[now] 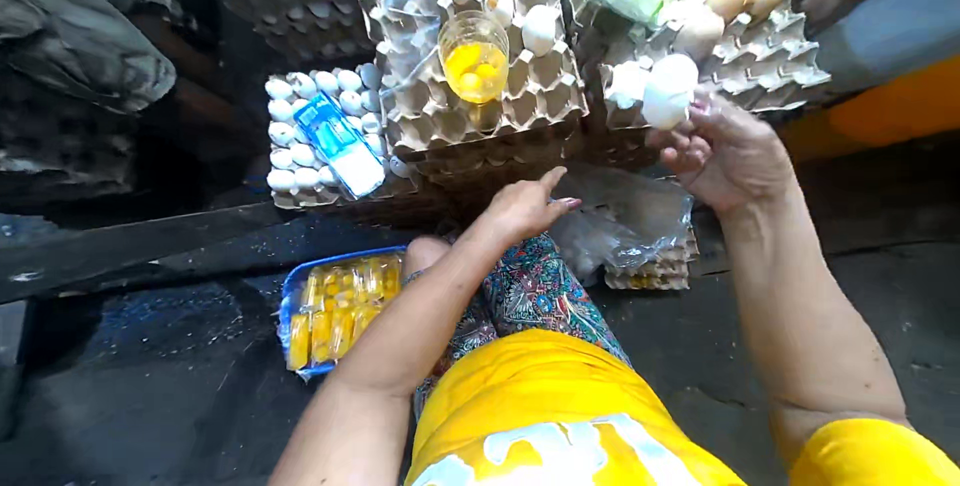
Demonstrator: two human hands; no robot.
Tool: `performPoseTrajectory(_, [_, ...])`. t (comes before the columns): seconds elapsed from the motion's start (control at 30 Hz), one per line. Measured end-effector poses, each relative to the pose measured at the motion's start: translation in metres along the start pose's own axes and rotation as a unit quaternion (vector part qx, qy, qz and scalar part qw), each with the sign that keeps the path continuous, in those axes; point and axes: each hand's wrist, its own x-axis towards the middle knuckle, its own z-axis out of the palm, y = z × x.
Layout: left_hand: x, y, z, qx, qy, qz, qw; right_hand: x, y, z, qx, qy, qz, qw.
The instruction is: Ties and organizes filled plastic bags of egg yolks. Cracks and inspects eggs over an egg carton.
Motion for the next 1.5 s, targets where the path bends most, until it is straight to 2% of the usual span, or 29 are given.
performPoseTrajectory(0.13, [0.036, -0.002, 0.05, -0.005, 0.004, -0.054, 0.999, -0.026, 0.049, -0.039, -0.003, 0.131, 0.075, 0.988])
performPoseTrajectory(0.23, [0.038, -0.003, 0.068, 0.005, 0.012, -0.023, 1.0, -0.029, 0.091, -0.064, -0.035, 0.192, 0.108, 0.975])
performPoseTrajectory(0.3, [0.031, -0.002, 0.069, 0.006, 0.015, 0.002, 1.0, -0.025, 0.116, -0.075, -0.121, 0.182, 0.127, 0.968])
performPoseTrajectory(0.37, [0.025, -0.002, 0.066, 0.008, 0.022, 0.012, 1.0, -0.018, 0.136, -0.082, -0.239, 0.182, 0.155, 0.941])
performPoseTrajectory(0.5, [0.018, 0.001, 0.064, 0.005, 0.024, 0.016, 1.0, -0.015, 0.148, -0.089, -0.38, 0.179, 0.165, 0.892])
performPoseTrajectory(0.57, [0.016, 0.001, 0.063, 0.001, 0.014, 0.011, 1.0, -0.02, 0.147, -0.087, -0.437, 0.134, 0.155, 0.876])
performPoseTrajectory(0.7, [0.014, -0.001, 0.061, -0.003, 0.025, 0.028, 0.999, -0.037, 0.157, -0.072, -0.534, -0.031, 0.147, 0.832])
performPoseTrajectory(0.77, [0.014, -0.002, 0.061, -0.009, 0.03, 0.045, 0.998, -0.043, 0.163, -0.055, -0.555, -0.065, 0.142, 0.817])
performPoseTrajectory(0.9, [0.011, -0.004, 0.062, -0.026, 0.036, 0.066, 0.997, -0.044, 0.186, -0.04, -0.601, -0.003, 0.082, 0.795])
performPoseTrajectory(1.0, [0.005, -0.009, 0.056, -0.033, 0.026, 0.053, 0.998, -0.041, 0.178, -0.032, -0.61, 0.014, 0.087, 0.787])
performPoseTrajectory(1.1, [-0.001, -0.011, 0.049, -0.022, 0.023, 0.042, 0.999, -0.04, 0.149, -0.026, -0.63, -0.014, 0.08, 0.772])
performPoseTrajectory(1.17, [0.0, -0.015, 0.05, -0.02, 0.035, 0.043, 0.998, -0.038, 0.125, -0.025, -0.624, -0.024, 0.036, 0.78])
performPoseTrajectory(1.23, [0.003, -0.02, 0.053, -0.026, 0.042, 0.048, 0.998, -0.034, 0.103, -0.024, -0.606, 0.001, -0.063, 0.793])
performPoseTrajectory(1.27, [0.003, -0.022, 0.053, -0.029, 0.041, 0.049, 0.998, -0.03, 0.092, -0.022, -0.609, 0.029, -0.124, 0.783])
performPoseTrajectory(1.37, [0.005, -0.024, 0.054, -0.037, 0.044, 0.056, 0.997, -0.009, 0.055, -0.005, -0.658, 0.105, -0.25, 0.702])
performPoseTrajectory(1.43, [0.003, -0.024, 0.055, -0.039, 0.047, 0.057, 0.996, 0.012, 0.038, 0.005, -0.683, 0.106, -0.266, 0.672])
performPoseTrajectory(1.5, [0.001, -0.023, 0.053, -0.035, 0.043, 0.054, 0.997, 0.035, 0.03, 0.013, -0.706, 0.089, -0.234, 0.662])
